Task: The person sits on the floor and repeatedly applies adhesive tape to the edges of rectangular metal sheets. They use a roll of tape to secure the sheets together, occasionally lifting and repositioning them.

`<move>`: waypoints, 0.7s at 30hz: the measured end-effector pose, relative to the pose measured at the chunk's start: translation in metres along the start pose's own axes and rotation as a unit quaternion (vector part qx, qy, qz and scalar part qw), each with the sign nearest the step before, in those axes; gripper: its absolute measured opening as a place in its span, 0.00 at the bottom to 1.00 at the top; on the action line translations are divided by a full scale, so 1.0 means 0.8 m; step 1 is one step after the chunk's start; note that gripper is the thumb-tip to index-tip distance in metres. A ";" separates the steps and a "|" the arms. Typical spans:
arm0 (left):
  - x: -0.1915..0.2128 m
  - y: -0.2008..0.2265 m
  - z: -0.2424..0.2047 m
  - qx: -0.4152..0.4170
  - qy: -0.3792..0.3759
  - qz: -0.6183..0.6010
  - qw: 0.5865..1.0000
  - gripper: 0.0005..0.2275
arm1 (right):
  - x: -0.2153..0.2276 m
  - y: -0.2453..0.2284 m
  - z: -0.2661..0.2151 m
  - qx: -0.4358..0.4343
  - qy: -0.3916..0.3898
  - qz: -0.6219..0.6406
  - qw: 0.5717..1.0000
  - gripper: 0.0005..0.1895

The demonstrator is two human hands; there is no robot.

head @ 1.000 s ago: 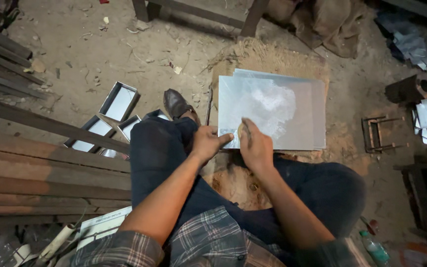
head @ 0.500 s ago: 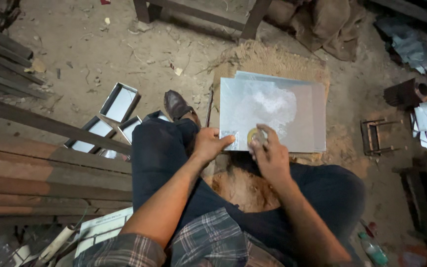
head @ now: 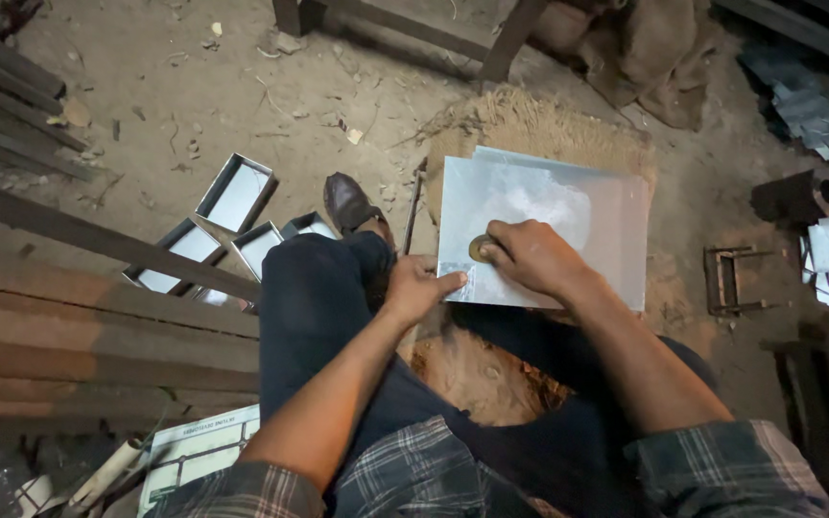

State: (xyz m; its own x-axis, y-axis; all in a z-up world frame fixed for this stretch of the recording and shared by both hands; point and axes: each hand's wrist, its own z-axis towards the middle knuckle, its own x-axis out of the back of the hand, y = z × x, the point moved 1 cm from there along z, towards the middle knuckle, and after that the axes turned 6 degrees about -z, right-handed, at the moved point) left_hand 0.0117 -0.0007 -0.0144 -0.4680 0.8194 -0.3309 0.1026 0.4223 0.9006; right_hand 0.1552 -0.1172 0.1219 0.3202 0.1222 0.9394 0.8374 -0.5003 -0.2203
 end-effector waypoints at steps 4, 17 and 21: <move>0.001 -0.013 0.002 0.005 -0.010 -0.036 0.999 0.11 | -0.003 -0.013 0.013 0.048 -0.001 -0.003 0.999 0.12; 0.002 -0.020 0.006 -0.006 -0.011 -0.036 0.999 0.08 | -0.009 -0.008 0.013 0.105 0.006 0.009 0.994 0.13; 0.000 -0.026 0.007 0.012 -0.008 -0.101 0.995 0.08 | -0.031 -0.009 0.020 0.079 0.014 0.009 0.997 0.14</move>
State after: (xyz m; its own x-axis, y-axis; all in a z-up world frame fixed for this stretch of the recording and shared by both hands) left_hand 0.0141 -0.0073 -0.0345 -0.4678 0.7231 -0.5082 0.0289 0.5872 0.8089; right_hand 0.1481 -0.1029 0.0962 0.3254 0.0896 0.9413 0.8916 -0.3605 -0.2739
